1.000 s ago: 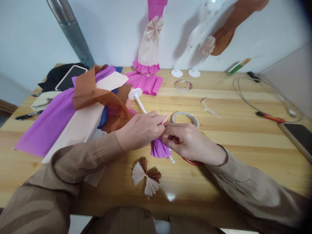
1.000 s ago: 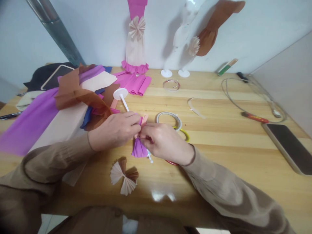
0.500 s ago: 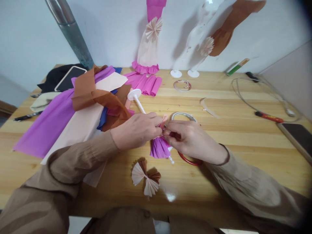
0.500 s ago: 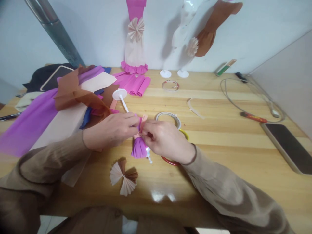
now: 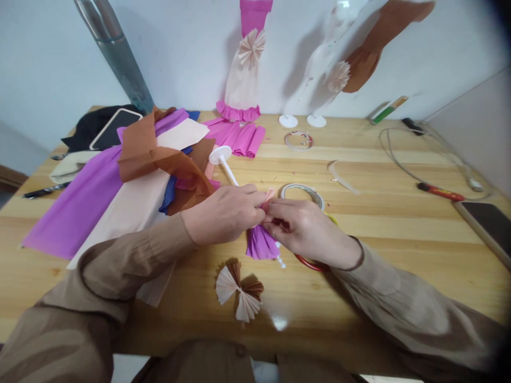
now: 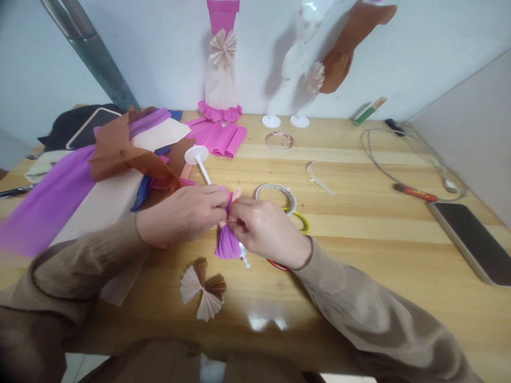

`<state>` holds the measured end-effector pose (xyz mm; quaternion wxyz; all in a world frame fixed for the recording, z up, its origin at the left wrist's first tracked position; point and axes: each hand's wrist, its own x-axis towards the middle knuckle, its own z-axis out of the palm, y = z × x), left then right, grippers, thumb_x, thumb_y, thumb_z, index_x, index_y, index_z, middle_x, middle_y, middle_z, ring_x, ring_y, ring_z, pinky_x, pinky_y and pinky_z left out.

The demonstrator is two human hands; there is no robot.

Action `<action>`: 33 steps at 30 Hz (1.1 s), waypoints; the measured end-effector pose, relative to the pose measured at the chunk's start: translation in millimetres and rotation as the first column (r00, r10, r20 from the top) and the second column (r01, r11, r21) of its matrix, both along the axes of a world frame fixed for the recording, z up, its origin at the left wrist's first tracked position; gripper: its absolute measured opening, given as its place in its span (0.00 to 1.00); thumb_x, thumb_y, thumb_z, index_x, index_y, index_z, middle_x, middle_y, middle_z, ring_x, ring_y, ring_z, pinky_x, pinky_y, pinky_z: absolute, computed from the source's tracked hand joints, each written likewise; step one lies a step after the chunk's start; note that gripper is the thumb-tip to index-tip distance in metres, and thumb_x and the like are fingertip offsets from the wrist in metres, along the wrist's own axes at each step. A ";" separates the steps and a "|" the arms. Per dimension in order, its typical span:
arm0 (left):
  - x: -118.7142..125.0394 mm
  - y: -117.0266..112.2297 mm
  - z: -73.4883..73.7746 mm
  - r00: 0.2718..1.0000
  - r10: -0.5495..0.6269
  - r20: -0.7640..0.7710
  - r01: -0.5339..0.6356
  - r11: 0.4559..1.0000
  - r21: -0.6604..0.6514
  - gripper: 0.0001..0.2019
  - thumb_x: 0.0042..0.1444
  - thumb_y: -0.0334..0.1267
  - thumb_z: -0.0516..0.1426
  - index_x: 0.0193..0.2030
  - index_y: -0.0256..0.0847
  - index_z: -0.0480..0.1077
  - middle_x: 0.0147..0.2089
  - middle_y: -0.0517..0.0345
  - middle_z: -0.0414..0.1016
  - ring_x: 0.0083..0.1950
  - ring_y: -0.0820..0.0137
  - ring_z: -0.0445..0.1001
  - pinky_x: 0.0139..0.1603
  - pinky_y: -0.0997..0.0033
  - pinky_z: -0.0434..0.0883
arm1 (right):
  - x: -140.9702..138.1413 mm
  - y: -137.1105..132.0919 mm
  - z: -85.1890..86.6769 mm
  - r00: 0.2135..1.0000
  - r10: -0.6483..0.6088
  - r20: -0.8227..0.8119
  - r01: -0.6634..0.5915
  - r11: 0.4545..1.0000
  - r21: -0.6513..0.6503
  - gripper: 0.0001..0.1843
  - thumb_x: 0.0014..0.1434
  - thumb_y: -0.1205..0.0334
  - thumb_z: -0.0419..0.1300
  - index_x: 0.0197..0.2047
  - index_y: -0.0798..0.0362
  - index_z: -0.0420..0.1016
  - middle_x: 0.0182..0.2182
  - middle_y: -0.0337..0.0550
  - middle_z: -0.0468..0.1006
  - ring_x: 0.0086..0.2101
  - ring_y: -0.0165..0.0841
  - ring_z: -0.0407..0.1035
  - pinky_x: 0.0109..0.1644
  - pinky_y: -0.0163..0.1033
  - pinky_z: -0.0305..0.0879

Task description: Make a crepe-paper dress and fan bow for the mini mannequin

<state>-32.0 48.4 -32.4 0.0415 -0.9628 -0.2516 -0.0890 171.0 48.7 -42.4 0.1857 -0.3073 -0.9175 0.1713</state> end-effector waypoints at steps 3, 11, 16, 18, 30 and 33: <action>0.3 1.1 -0.5 1.000 -0.011 0.013 0.011 1.000 -0.011 0.13 0.64 0.30 0.49 0.33 0.36 0.73 0.38 0.50 0.72 0.40 0.65 0.66 0.36 0.66 0.65 | -0.5 0.3 -1.9 1.000 0.009 0.011 -0.009 1.000 0.007 0.11 0.58 0.70 0.53 0.25 0.55 0.67 0.23 0.39 0.67 0.24 0.27 0.58 0.29 0.34 0.50; -2.4 3.4 0.3 0.996 -0.070 0.047 0.074 0.994 -0.076 0.13 0.64 0.29 0.48 0.38 0.38 0.74 0.37 0.51 0.71 0.39 0.66 0.65 0.37 0.67 0.65 | -2.0 -0.1 -0.5 0.998 -0.024 0.055 0.025 0.999 -0.020 0.11 0.58 0.69 0.55 0.24 0.56 0.69 0.22 0.40 0.70 0.23 0.27 0.59 0.28 0.34 0.50; -2.2 5.1 -2.3 0.997 -0.082 -0.001 0.082 0.993 -0.087 0.13 0.64 0.29 0.49 0.36 0.37 0.75 0.39 0.49 0.71 0.39 0.66 0.66 0.36 0.67 0.66 | -3.7 -1.3 0.7 0.996 -0.070 0.047 0.075 0.992 -0.100 0.10 0.56 0.70 0.57 0.24 0.56 0.71 0.22 0.40 0.71 0.21 0.25 0.59 0.27 0.33 0.50; -1.4 4.9 -2.2 0.996 -0.080 -0.029 0.077 0.993 -0.088 0.14 0.65 0.31 0.48 0.36 0.36 0.75 0.40 0.48 0.72 0.42 0.65 0.66 0.40 0.66 0.67 | -4.5 -1.9 1.0 0.995 -0.089 0.056 0.094 0.990 -0.108 0.09 0.55 0.71 0.58 0.23 0.56 0.72 0.21 0.39 0.72 0.20 0.25 0.60 0.26 0.33 0.50; 1.3 3.8 0.9 0.996 -0.084 -0.024 0.083 0.995 -0.051 0.15 0.67 0.33 0.47 0.38 0.35 0.75 0.41 0.48 0.72 0.39 0.66 0.66 0.36 0.67 0.66 | 5.0 -1.8 11.4 0.990 0.007 0.141 0.002 0.998 -0.066 0.11 0.60 0.71 0.56 0.32 0.54 0.79 0.29 0.43 0.79 0.29 0.31 0.72 0.34 0.35 0.60; 0.9 4.4 -0.2 0.996 -0.087 0.004 0.087 0.995 -0.049 0.15 0.66 0.33 0.47 0.38 0.35 0.75 0.40 0.48 0.71 0.39 0.66 0.65 0.36 0.67 0.66 | 6.9 -2.4 14.2 0.989 0.021 0.147 -0.013 0.998 -0.055 0.13 0.61 0.71 0.54 0.34 0.55 0.80 0.31 0.44 0.80 0.31 0.32 0.72 0.34 0.36 0.60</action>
